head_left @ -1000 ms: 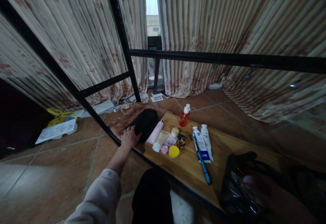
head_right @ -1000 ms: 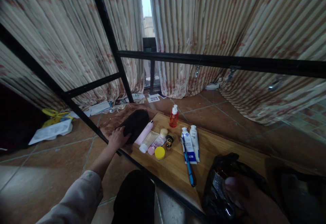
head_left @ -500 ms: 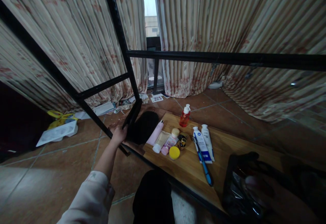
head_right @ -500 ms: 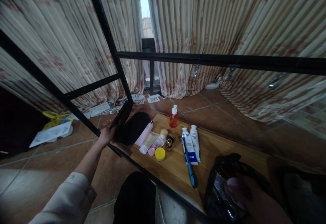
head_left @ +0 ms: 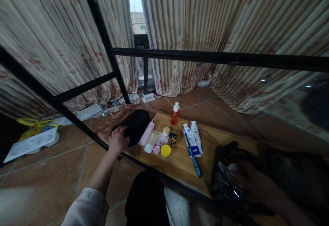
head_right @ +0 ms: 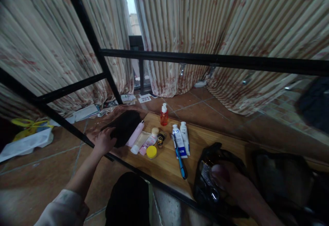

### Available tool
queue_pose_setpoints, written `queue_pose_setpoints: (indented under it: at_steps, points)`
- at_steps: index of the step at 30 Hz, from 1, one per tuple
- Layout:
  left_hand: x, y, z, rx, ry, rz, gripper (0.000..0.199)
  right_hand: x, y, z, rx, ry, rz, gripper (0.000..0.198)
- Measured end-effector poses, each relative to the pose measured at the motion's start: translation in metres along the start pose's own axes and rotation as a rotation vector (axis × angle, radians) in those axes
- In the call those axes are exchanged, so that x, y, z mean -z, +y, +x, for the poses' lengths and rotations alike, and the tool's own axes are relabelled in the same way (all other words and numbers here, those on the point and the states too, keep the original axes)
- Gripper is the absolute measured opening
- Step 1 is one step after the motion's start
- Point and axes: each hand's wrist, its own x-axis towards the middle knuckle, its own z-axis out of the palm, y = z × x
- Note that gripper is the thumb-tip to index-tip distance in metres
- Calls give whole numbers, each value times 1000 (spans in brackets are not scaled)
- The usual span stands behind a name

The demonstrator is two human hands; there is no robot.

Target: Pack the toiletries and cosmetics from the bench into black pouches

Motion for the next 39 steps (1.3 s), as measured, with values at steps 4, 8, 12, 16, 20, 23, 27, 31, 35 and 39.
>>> queue_pose_setpoints:
  at_steps: [4, 8, 12, 16, 20, 23, 27, 31, 35, 39]
  points:
    - [32, 51, -28, -173, 131, -228, 51, 14, -25, -8, 3, -67, 36, 56]
    - [57, 143, -82, -392, -70, -613, 44, 21, -49, -14, -25, -47, -34, 71]
    - [42, 244, -134, -723, -337, -654, 65, 24, -70, -24, 52, -37, -41, 49]
    - [3, 300, -147, -832, -400, -589, 59, 27, -73, -33, 172, -24, -4, 44]
    - [-25, 299, -134, -824, -414, -545, 40, 26, -63, -41, 60, 59, 1, 55]
    - [-38, 287, -116, -746, -479, -460, 54, 24, -62, -41, 33, 72, 0, 57]
    - [-43, 281, -102, -736, -526, -407, 62, 22, -69, -34, 85, 93, -7, 55]
    - [-30, 281, -103, -709, -551, -436, 60, 25, -70, -35, 90, 92, 54, 62]
    - [-17, 279, -106, -704, -568, -441, 63, 33, -65, -49, 34, 148, 168, 61]
    - [-19, 275, -106, -712, -562, -454, 64, 41, -60, -67, -20, 253, 208, 47]
